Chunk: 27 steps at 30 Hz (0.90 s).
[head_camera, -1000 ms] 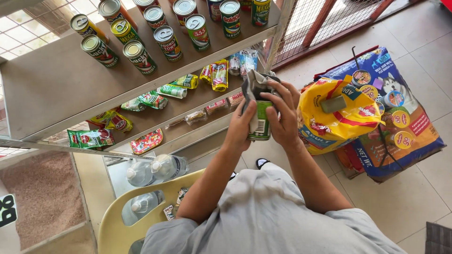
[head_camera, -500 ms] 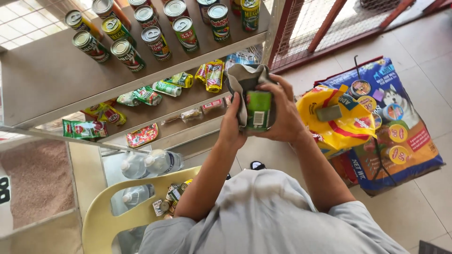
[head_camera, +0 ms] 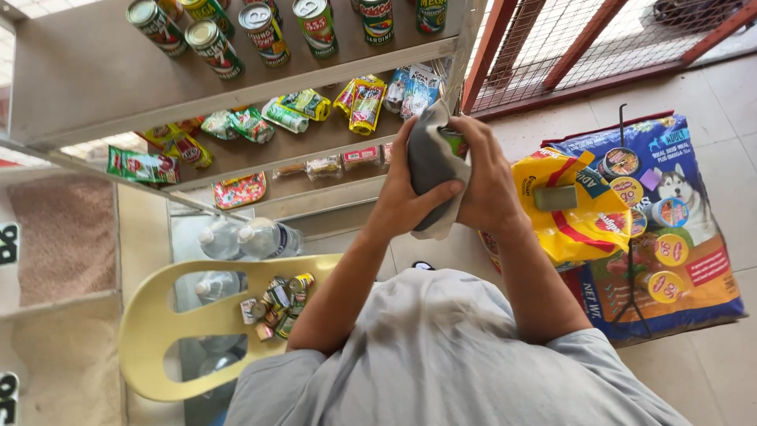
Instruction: Wiping dust off canned goods with a cloth and placing them methodically on a store shelf.
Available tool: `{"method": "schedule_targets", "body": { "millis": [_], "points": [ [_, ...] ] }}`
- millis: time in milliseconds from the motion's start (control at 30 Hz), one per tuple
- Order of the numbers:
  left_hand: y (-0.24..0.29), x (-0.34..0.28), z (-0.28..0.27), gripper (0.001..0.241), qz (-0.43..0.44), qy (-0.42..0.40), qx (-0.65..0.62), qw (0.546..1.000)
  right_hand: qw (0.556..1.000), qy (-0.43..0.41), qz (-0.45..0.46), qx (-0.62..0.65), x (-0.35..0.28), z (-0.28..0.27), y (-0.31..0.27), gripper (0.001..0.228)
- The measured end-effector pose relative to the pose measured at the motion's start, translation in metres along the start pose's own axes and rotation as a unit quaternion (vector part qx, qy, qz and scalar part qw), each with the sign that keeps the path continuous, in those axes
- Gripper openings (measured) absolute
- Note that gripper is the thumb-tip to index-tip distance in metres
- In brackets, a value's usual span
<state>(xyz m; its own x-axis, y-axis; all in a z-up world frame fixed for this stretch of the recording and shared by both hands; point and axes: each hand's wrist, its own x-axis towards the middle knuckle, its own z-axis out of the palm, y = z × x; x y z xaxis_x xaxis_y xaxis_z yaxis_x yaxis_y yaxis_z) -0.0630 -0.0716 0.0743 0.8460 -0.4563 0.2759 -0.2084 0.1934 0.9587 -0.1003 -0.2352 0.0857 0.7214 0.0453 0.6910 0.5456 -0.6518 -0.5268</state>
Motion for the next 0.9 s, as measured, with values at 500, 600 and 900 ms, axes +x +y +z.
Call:
{"method": "schedule_targets", "body": {
  "millis": [500, 600, 900],
  "points": [
    [0.004, -0.005, 0.010, 0.035, -0.192, 0.196, -0.335, 0.901, 0.975, -0.133, -0.060, 0.168, 0.016, 0.012, 0.022, 0.104],
    [0.003, -0.005, 0.009, 0.061, -0.214, 0.202, -0.075, 0.953, 0.984, -0.106, -0.137, 0.041, 0.029, 0.014, 0.015, 0.089],
    [0.024, -0.033, -0.003, 0.035, -0.169, 0.272, -0.267, 0.909, 0.958, -0.238, -0.120, 0.107, 0.016, 0.013, 0.002, 0.109]
  ]
}}
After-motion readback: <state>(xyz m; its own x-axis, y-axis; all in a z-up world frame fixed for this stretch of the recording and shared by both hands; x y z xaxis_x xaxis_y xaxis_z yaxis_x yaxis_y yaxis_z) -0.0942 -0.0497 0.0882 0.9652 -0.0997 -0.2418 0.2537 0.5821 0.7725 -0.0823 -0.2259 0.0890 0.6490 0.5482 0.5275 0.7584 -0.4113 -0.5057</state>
